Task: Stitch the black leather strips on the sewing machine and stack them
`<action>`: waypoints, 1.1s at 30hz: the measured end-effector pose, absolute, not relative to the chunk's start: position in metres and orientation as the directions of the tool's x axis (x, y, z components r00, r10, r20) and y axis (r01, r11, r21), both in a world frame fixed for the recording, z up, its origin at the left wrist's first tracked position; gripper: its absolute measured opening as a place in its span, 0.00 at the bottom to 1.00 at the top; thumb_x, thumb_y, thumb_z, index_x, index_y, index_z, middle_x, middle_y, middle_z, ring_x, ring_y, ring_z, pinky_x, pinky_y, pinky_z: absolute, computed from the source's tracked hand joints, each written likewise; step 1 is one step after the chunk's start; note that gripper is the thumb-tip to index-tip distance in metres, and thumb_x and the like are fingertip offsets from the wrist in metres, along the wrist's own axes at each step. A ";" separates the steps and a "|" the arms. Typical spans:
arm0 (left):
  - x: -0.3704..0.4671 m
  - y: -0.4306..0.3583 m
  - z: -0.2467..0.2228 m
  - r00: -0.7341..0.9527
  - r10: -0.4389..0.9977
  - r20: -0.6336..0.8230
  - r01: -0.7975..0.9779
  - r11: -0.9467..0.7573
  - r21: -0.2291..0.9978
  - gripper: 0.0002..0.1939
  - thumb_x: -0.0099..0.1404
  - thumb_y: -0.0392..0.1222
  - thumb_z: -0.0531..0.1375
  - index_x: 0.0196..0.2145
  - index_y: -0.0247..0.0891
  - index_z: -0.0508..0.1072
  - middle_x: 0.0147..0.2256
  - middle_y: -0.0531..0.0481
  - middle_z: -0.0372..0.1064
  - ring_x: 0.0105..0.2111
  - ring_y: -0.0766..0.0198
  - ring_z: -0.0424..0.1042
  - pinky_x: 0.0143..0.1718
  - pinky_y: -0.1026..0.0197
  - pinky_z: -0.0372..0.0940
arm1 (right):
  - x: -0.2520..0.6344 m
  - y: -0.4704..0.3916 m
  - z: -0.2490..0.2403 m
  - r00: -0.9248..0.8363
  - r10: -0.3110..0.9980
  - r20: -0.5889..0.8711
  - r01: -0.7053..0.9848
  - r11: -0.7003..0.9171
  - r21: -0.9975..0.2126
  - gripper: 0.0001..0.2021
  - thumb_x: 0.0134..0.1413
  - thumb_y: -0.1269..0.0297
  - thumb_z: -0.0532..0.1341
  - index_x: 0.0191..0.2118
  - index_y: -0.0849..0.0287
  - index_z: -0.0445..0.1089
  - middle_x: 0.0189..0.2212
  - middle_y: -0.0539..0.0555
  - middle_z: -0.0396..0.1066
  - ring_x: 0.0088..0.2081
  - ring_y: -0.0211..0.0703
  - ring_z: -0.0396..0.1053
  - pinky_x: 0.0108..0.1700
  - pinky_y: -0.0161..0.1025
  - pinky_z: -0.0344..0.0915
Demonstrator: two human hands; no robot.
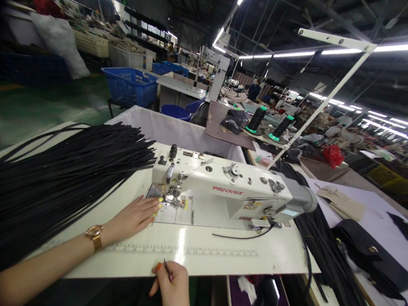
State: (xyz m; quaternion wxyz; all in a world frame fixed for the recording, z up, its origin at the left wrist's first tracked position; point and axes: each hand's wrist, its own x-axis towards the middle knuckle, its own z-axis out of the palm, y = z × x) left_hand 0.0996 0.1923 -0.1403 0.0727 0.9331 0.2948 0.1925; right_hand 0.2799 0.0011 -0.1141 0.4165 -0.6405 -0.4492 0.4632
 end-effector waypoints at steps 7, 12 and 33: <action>0.101 0.194 -0.144 0.752 0.584 0.306 0.532 -0.812 0.242 0.20 0.72 0.43 0.51 0.59 0.43 0.67 0.62 0.46 0.62 0.62 0.52 0.59 0.63 0.40 0.51 | 0.280 0.000 -0.115 0.164 0.965 -0.207 0.213 -0.239 -0.947 0.26 0.61 0.42 0.55 0.26 0.59 0.74 0.13 0.50 0.69 0.23 0.41 0.66 0.36 0.36 0.60; 0.102 0.196 -0.143 0.756 0.584 0.296 0.536 -0.811 0.233 0.20 0.72 0.43 0.51 0.59 0.43 0.67 0.62 0.46 0.61 0.62 0.52 0.58 0.63 0.41 0.50 | 0.280 0.001 -0.119 0.161 0.964 -0.210 0.209 -0.241 -0.948 0.25 0.61 0.43 0.55 0.28 0.60 0.75 0.13 0.49 0.69 0.23 0.40 0.65 0.36 0.35 0.60; 0.128 0.296 -0.096 0.816 0.481 0.320 0.384 -0.866 0.320 0.10 0.65 0.43 0.58 0.41 0.47 0.78 0.46 0.50 0.75 0.50 0.54 0.70 0.57 0.53 0.60 | 0.282 0.000 -0.124 0.155 0.960 -0.232 0.230 -0.263 -0.937 0.25 0.62 0.44 0.55 0.26 0.60 0.73 0.14 0.50 0.71 0.21 0.40 0.65 0.34 0.35 0.60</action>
